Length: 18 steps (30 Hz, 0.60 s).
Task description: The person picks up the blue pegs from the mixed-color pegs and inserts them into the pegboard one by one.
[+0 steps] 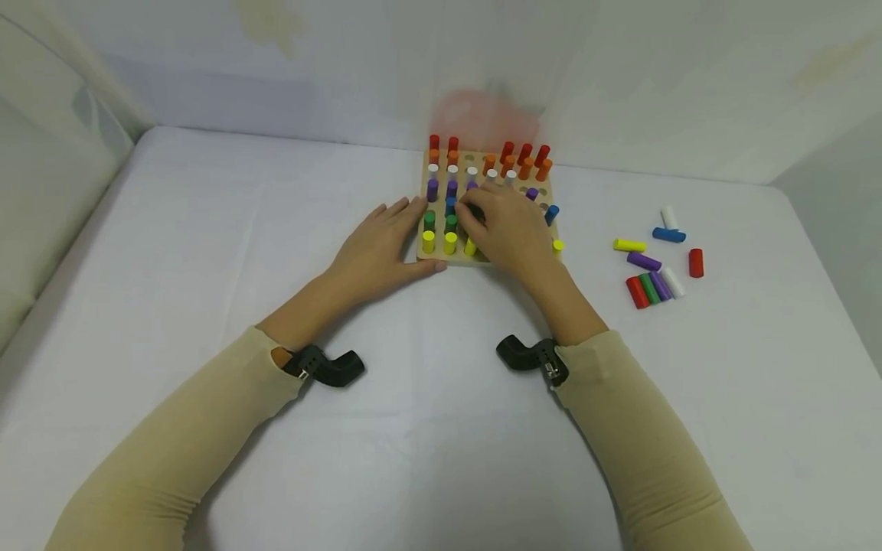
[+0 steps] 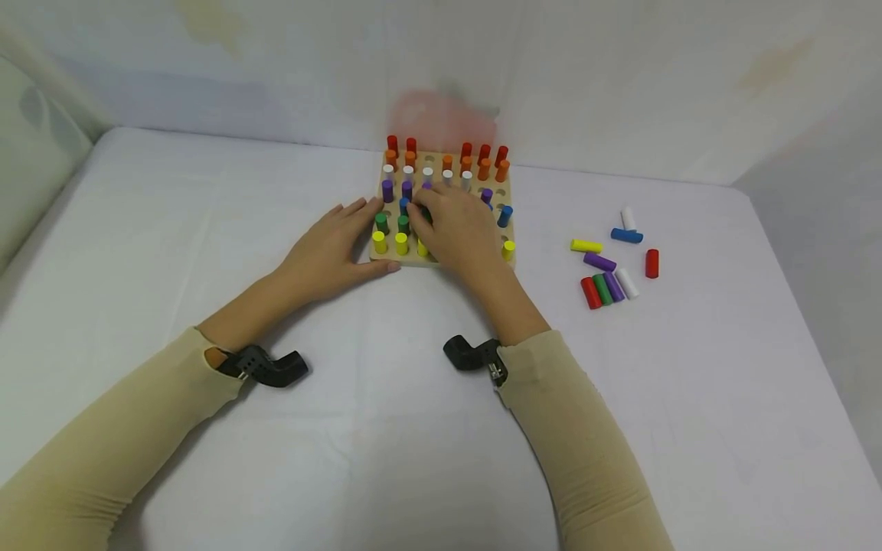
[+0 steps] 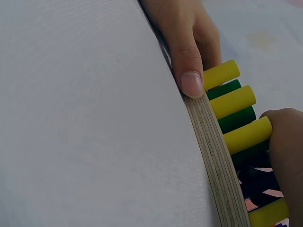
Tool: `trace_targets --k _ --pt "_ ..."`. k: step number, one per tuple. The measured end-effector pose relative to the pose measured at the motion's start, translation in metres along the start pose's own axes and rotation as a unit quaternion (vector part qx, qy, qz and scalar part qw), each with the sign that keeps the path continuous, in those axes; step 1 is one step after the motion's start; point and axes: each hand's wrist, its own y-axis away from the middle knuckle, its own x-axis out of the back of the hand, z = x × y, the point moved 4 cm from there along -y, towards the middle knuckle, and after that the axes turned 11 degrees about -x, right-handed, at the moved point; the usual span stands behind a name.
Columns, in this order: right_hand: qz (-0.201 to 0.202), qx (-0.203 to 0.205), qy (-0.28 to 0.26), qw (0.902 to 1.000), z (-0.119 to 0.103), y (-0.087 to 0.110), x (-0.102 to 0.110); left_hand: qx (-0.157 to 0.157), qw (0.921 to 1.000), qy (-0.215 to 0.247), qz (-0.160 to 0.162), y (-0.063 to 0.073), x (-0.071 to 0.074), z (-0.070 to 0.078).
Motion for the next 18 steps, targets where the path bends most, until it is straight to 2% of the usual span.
trace_targets --k 18 --pt "-0.006 -0.012 -0.007 0.9999 0.0025 -0.0028 -0.0010 -0.001 1.0000 0.002 0.005 -0.0024 -0.0039 -0.0025"
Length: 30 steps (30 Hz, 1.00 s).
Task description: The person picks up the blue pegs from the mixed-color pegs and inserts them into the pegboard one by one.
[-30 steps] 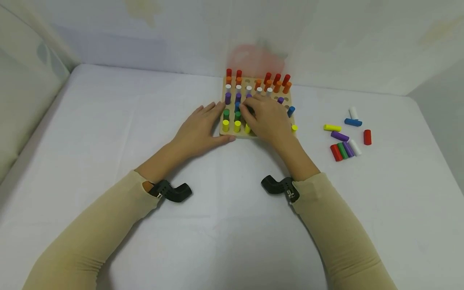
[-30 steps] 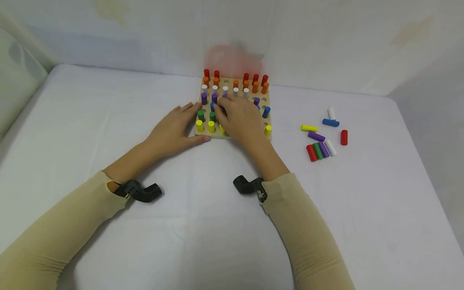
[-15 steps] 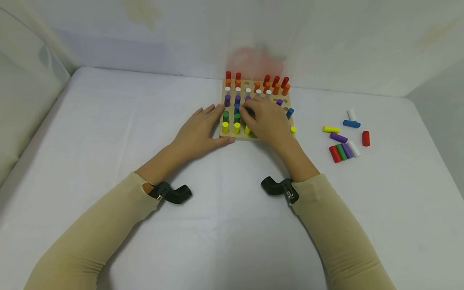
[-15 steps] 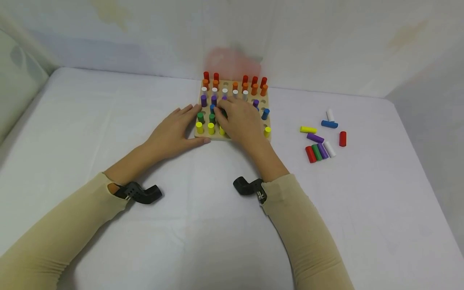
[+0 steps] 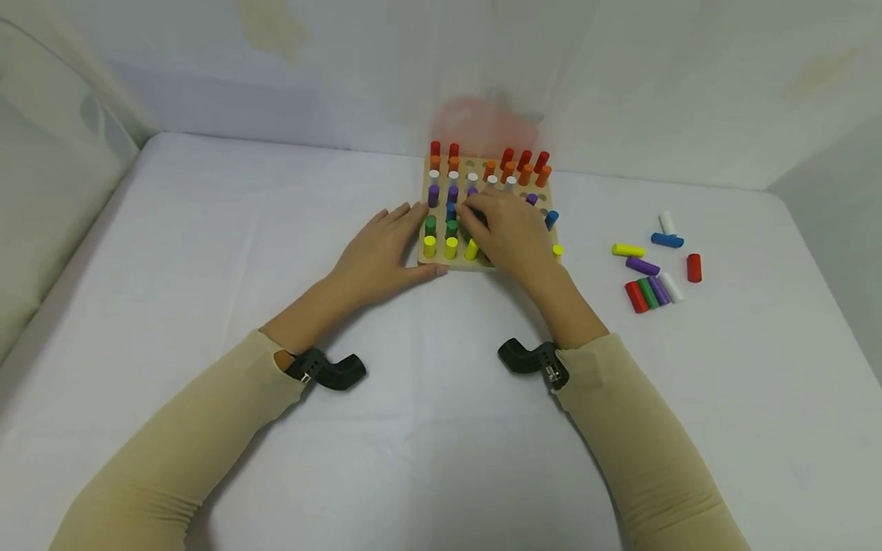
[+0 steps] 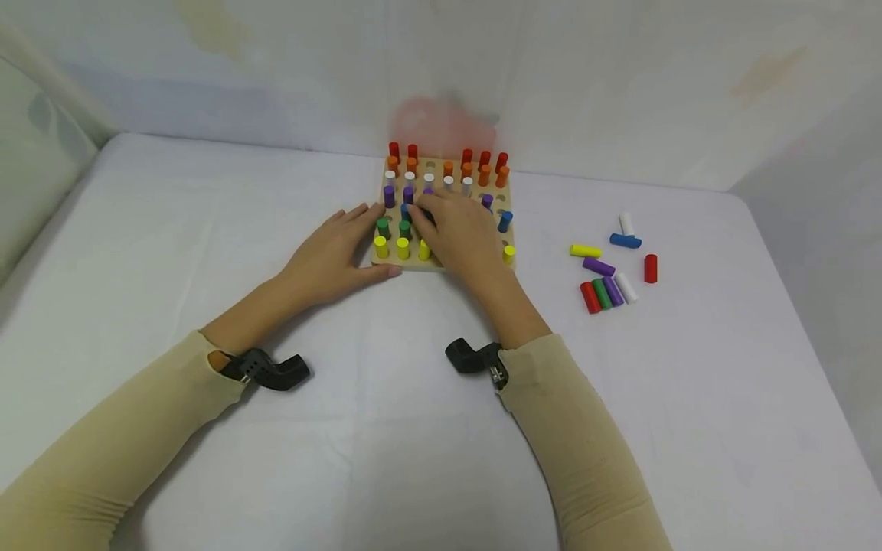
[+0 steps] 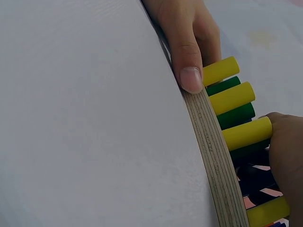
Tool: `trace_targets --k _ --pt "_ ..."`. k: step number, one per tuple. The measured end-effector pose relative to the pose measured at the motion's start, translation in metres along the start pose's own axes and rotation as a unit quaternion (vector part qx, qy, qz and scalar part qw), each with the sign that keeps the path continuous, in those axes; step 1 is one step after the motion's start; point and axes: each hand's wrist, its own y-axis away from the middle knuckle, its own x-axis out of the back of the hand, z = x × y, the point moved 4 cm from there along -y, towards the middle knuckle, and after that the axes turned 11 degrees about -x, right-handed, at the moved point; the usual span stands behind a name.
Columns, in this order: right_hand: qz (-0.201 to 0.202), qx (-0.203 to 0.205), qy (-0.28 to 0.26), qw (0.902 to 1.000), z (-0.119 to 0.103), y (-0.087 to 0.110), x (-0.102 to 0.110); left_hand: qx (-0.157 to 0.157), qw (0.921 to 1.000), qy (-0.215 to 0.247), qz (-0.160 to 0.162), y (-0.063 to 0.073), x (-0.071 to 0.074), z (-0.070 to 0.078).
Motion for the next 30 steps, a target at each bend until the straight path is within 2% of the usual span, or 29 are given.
trace_targets --k 12,17,21,26,30 --pt "-0.010 -0.006 -0.028 0.9995 0.006 -0.001 -0.001 -0.001 1.0000 0.003 -0.002 -0.002 -0.001 0.002" --pt "-0.028 -0.027 -0.071 0.9967 0.010 -0.001 0.000 0.001 1.0000 0.003 -0.003 -0.003 -0.002 0.001" --pt "-0.044 -0.054 -0.122 0.9901 0.015 -0.001 0.002 0.005 1.0000 0.003 -0.005 -0.004 -0.002 0.001" --pt "-0.055 -0.055 -0.190 0.9788 0.020 -0.003 0.004 0.007 0.9999 0.004 -0.008 -0.004 -0.003 -0.001" --pt "-0.052 -0.051 -0.267 0.9610 0.023 -0.004 0.010 0.005 1.0000 0.005 -0.005 -0.005 -0.005 -0.002"
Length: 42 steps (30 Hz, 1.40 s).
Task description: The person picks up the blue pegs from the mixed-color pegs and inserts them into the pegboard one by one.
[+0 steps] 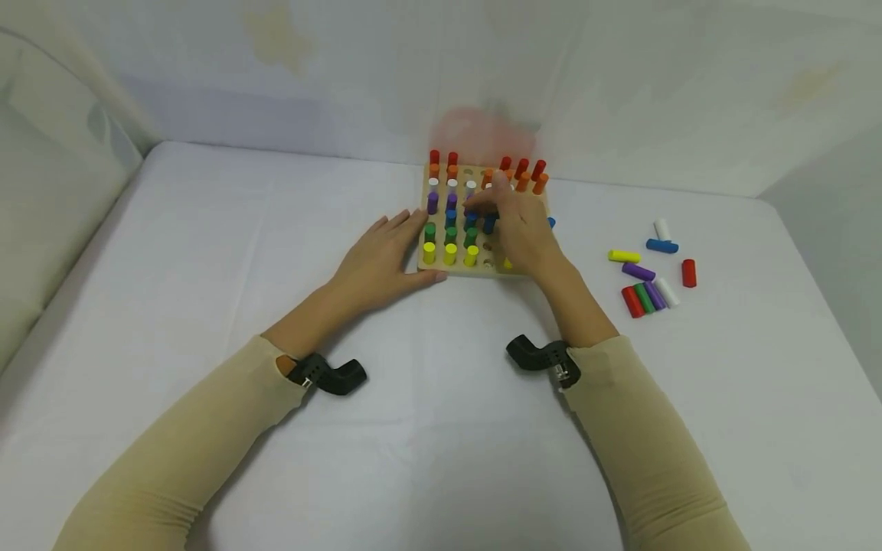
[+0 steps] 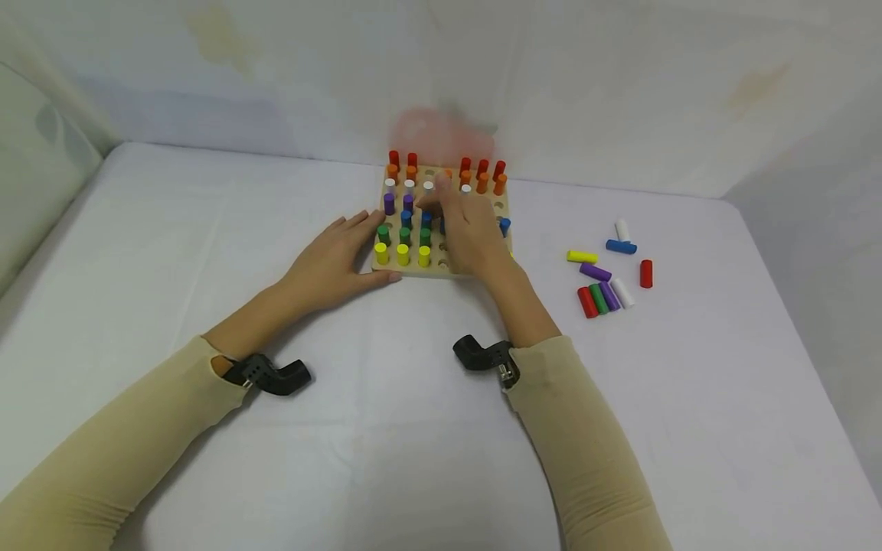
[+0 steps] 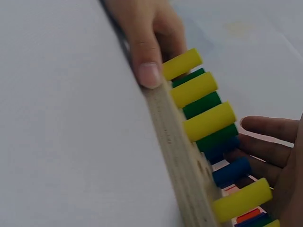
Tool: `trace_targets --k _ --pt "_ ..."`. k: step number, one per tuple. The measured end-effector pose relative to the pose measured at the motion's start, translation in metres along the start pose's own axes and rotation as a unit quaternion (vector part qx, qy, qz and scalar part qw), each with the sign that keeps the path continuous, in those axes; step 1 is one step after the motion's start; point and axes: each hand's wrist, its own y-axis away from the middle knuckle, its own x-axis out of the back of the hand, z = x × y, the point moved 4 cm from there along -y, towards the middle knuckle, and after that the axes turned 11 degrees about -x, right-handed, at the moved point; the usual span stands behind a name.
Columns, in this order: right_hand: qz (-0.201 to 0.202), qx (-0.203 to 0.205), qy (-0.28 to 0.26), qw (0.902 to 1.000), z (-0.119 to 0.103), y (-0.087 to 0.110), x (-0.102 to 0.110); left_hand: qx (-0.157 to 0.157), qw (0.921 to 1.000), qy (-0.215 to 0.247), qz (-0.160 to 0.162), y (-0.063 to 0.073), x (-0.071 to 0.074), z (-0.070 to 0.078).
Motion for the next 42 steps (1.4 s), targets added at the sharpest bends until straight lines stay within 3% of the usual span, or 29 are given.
trace_targets --k 3,6,9,12,18,22,30,39,42 --pt "-0.001 -0.006 -0.044 0.9990 0.000 -0.001 0.007 -0.002 1.0000 0.001 0.004 -0.001 -0.001 -0.001" --pt "-0.015 -0.015 -0.128 0.9915 0.001 -0.003 0.014 -0.002 1.0000 0.001 0.007 -0.001 -0.002 -0.002" --pt "-0.034 -0.021 -0.250 0.9674 0.003 -0.005 0.021 -0.002 1.0000 0.000 0.008 -0.001 -0.003 -0.003" --pt "-0.041 -0.028 -0.329 0.9430 0.004 -0.006 0.031 -0.003 0.9999 -0.001 0.010 -0.001 -0.003 -0.003" --pt "-0.016 -0.035 -0.386 0.9215 0.005 -0.003 0.054 -0.004 0.9999 -0.004 0.009 -0.002 -0.003 -0.004" --pt "0.019 -0.041 -0.386 0.9213 0.007 0.000 0.069 -0.003 1.0000 -0.003 0.009 -0.002 -0.002 -0.004" --pt "0.077 -0.056 -0.310 0.9459 0.010 0.006 0.089 -0.005 0.9999 -0.001 0.010 -0.002 -0.004 -0.007" --pt "0.094 -0.056 -0.325 0.9394 0.020 0.010 0.105 -0.005 0.9999 0.000 0.011 -0.002 -0.007 -0.011" --pt "0.107 -0.056 -0.296 0.9475 0.024 0.012 0.109 -0.005 0.9999 0.002 0.010 -0.001 -0.006 -0.010"
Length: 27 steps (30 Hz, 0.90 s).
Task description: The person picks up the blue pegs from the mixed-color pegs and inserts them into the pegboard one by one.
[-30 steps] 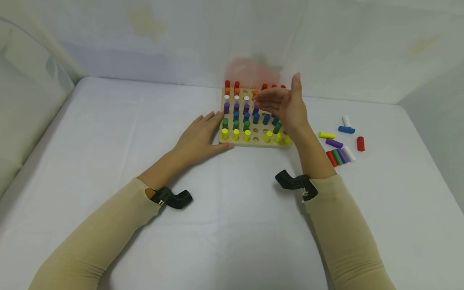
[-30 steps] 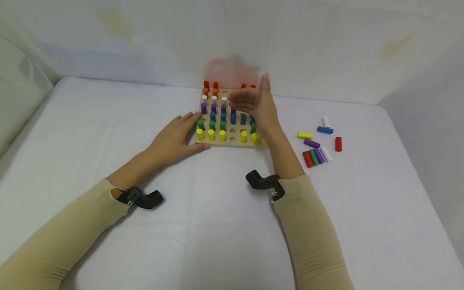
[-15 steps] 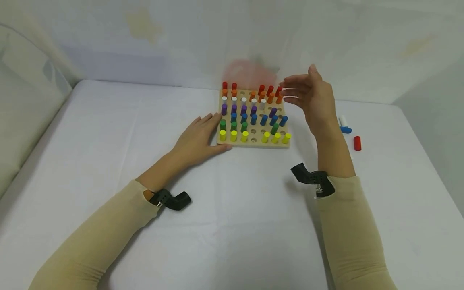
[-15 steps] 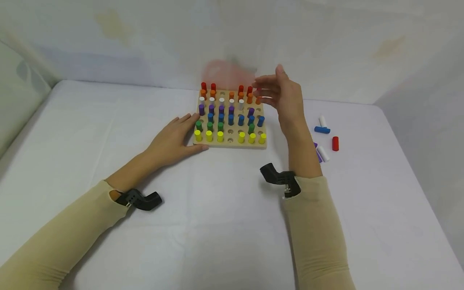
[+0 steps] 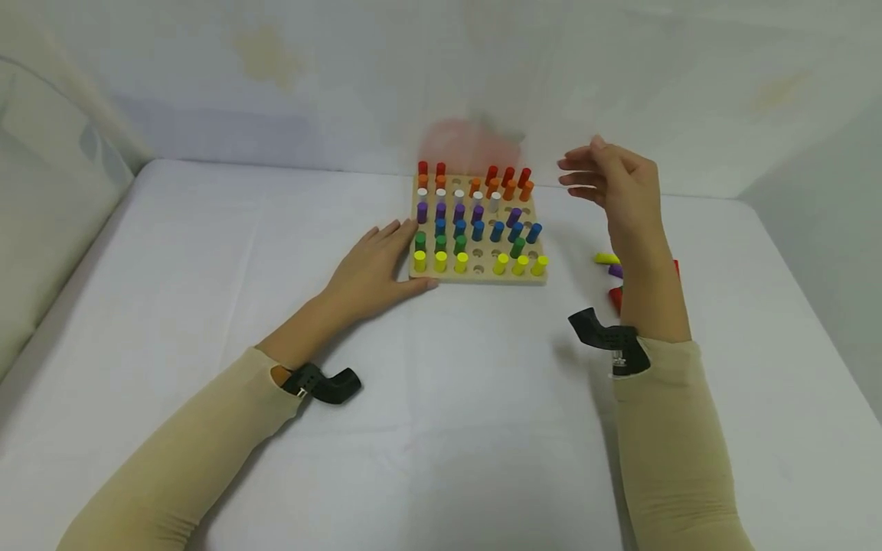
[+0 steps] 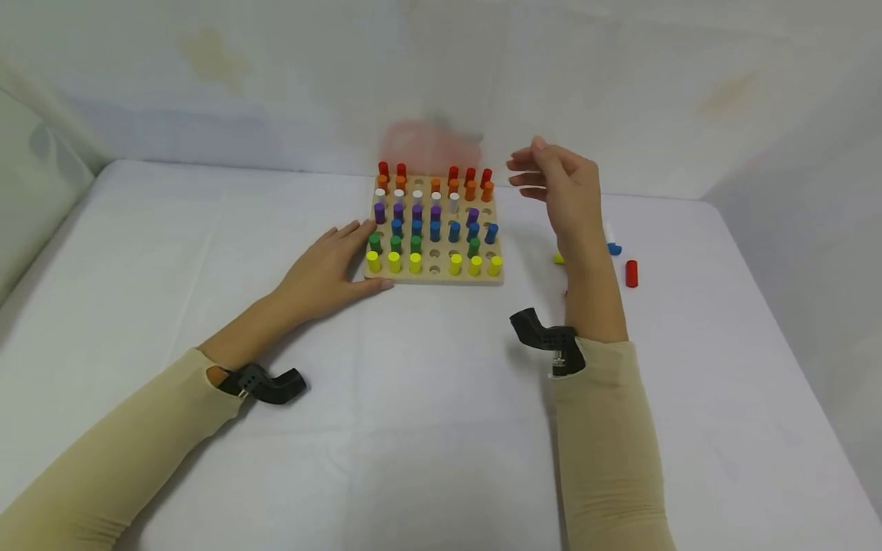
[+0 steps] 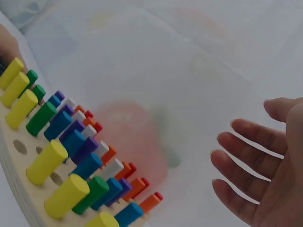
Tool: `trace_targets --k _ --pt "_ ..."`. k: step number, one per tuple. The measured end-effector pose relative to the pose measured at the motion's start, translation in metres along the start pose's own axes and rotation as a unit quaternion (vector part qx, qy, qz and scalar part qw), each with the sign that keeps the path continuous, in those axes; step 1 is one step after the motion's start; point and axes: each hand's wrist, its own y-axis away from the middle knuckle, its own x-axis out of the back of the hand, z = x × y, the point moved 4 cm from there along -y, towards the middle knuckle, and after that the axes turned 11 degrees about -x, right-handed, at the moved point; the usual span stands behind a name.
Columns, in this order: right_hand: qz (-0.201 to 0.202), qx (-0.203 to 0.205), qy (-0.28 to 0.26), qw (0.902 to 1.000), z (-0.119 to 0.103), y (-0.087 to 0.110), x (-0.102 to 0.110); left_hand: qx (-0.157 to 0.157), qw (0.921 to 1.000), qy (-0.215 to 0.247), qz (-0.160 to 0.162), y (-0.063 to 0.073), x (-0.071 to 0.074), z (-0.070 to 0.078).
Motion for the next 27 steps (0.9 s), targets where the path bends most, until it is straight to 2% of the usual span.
trace_targets --k 2,4,6,9,12,16,23,25,27 --pt "0.018 0.001 0.059 0.9981 0.002 -0.001 0.003 0.001 1.0000 0.001 0.001 0.001 0.001 0.000" --pt "0.039 0.000 0.138 0.9897 0.005 -0.002 0.008 0.001 1.0000 0.001 0.000 0.001 0.002 0.000" --pt "0.060 -0.003 0.222 0.9732 0.008 -0.002 0.013 0.001 1.0000 0.002 0.001 0.001 0.002 0.000" --pt "0.078 -0.011 0.299 0.9511 0.012 -0.001 0.024 -0.001 1.0000 0.003 0.001 0.001 0.002 0.000" --pt "0.085 -0.020 0.336 0.9376 0.016 0.001 0.039 -0.001 1.0000 0.002 0.001 0.000 0.001 0.001" --pt "0.070 -0.041 0.380 0.9215 0.022 0.002 0.058 0.001 1.0000 0.001 0.001 0.000 0.000 0.000" --pt "0.008 -0.102 0.487 0.8672 0.037 0.006 0.082 0.004 1.0000 0.003 0.001 0.000 0.001 0.001" --pt "0.003 -0.108 0.504 0.8570 0.041 0.006 0.087 0.004 1.0000 0.003 0.001 0.000 0.001 0.001" --pt "0.007 -0.112 0.511 0.8521 0.044 0.006 0.092 0.003 1.0000 0.003 0.000 0.000 0.001 0.001"
